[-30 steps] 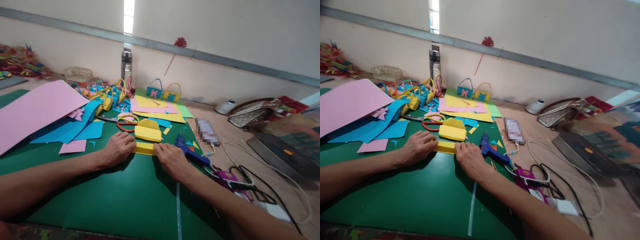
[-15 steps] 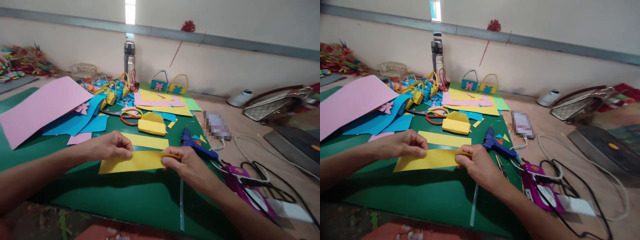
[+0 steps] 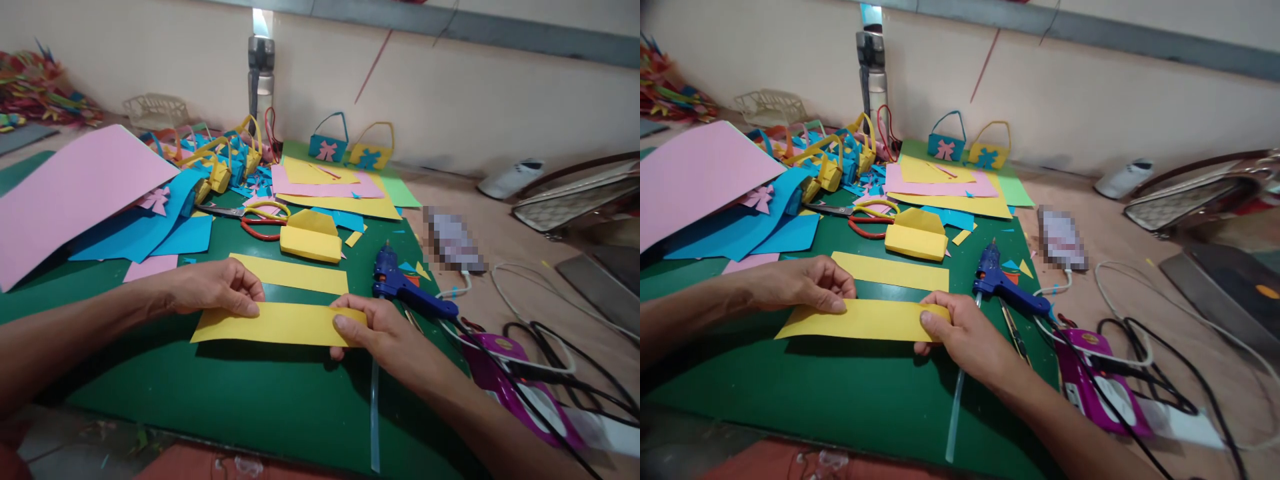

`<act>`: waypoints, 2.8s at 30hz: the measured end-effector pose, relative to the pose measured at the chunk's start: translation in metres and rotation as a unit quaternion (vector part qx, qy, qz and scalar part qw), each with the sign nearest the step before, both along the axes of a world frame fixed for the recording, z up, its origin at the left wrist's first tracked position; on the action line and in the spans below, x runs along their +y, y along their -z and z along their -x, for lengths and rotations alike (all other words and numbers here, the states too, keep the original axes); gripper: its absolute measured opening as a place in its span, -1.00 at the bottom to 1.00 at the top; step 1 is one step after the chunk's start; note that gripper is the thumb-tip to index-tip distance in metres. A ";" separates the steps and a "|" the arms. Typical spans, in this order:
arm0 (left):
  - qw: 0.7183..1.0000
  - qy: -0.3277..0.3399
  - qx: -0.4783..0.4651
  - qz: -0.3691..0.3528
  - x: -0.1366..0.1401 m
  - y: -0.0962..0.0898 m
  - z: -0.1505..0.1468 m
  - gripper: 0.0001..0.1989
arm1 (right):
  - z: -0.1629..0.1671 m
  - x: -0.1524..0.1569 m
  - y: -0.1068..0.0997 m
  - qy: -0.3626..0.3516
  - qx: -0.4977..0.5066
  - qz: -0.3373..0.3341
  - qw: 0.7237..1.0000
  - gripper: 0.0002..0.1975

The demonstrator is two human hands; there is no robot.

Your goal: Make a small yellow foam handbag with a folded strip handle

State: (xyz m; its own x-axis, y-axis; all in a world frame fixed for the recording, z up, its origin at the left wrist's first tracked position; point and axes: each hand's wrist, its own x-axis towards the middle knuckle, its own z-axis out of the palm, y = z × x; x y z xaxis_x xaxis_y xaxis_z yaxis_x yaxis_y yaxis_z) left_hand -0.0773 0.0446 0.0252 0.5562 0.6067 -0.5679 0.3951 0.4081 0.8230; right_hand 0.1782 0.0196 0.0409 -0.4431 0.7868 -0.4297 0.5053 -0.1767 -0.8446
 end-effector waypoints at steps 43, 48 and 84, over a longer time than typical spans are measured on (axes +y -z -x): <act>0.425 0.077 0.174 -0.885 -0.033 0.012 -0.004 -0.87 | -0.018 -0.012 0.021 -0.073 -0.194 -0.725 0.657 -0.83; 0.417 0.101 0.170 -0.887 -0.035 0.013 -0.003 -0.85 | -0.018 -0.011 0.020 -0.082 -0.193 -0.718 0.664 -0.82; 0.952 -0.019 0.130 -0.275 -0.015 0.006 0.000 -0.74 | -0.013 -0.004 0.010 0.036 -0.104 -0.297 0.948 -0.87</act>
